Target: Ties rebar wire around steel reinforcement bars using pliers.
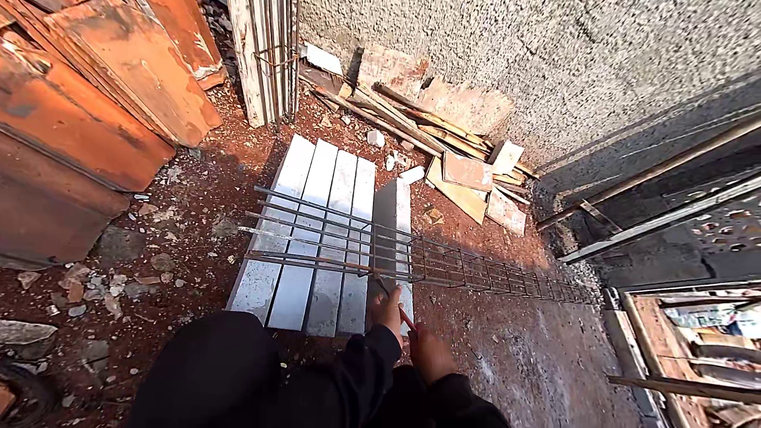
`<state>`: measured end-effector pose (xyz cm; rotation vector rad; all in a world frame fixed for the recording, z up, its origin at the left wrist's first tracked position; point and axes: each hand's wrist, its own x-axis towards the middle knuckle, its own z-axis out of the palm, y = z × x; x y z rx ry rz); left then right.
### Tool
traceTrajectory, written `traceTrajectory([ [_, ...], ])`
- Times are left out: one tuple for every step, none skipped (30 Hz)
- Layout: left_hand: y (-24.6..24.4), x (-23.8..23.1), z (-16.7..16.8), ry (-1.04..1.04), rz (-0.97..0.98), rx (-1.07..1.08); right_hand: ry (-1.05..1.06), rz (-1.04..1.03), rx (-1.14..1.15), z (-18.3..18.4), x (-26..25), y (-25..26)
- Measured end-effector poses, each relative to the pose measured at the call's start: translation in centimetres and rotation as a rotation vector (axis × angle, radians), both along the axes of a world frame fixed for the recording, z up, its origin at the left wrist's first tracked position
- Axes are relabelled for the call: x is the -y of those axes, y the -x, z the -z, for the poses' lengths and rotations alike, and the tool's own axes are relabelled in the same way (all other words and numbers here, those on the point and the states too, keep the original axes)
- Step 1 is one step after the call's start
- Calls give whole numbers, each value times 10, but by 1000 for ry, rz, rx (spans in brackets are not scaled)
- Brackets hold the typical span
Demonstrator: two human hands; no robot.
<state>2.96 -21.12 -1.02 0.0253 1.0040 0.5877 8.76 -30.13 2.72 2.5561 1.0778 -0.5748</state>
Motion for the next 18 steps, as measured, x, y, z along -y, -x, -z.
traceTrajectory([
  [-8, -2, -3, -6, 30, -66, 6, -21, 71, 2, 2, 6],
  [-17, -6, -1, -16, 74, -187, -6, -22, 68, 5, 5, 16],
  [-20, -8, 2, -23, 147, -291, -25, -16, 1, 9, 11, 27],
  [-20, -10, 5, -31, 209, -374, -38, -6, -109, 13, 18, 32],
  [-18, -12, 10, -29, 237, -406, -49, -2, -207, 18, 21, 29],
  [-13, -12, 18, -27, 249, -368, -71, 9, -321, 23, 25, 18],
  [-6, -10, 23, -35, 233, -268, -116, 50, -509, 25, 27, 5],
  [4, -12, 26, -24, 200, -103, -157, 103, -711, 27, 26, -7],
  [13, -13, 29, 0, 176, 103, -189, 187, -901, 28, 25, -14],
  [20, -14, 33, 18, 163, 297, -208, 301, -1078, 26, 24, -13],
  [25, -14, 37, 32, 144, 437, -267, 430, -1233, 25, 22, -3],
  [30, -16, 39, 40, 137, 509, -324, 529, -1326, 24, 22, 11],
  [35, -17, 40, 37, 153, 519, -387, 590, -1334, 26, 22, 25],
  [37, -18, 40, 21, 181, 471, -429, 614, -1275, 28, 23, 35],
  [38, -18, 39, -5, 201, 391, -429, 568, -1129, 29, 21, 38],
  [36, -18, 36, -31, 207, 324, -373, 431, -889, 29, 18, 35],
  [34, -17, 31, -59, 198, 272, -271, 266, -578, 27, 14, 29],
  [27, -15, 23, -73, 166, 212, -136, 157, -300, 20, 11, 24],
])
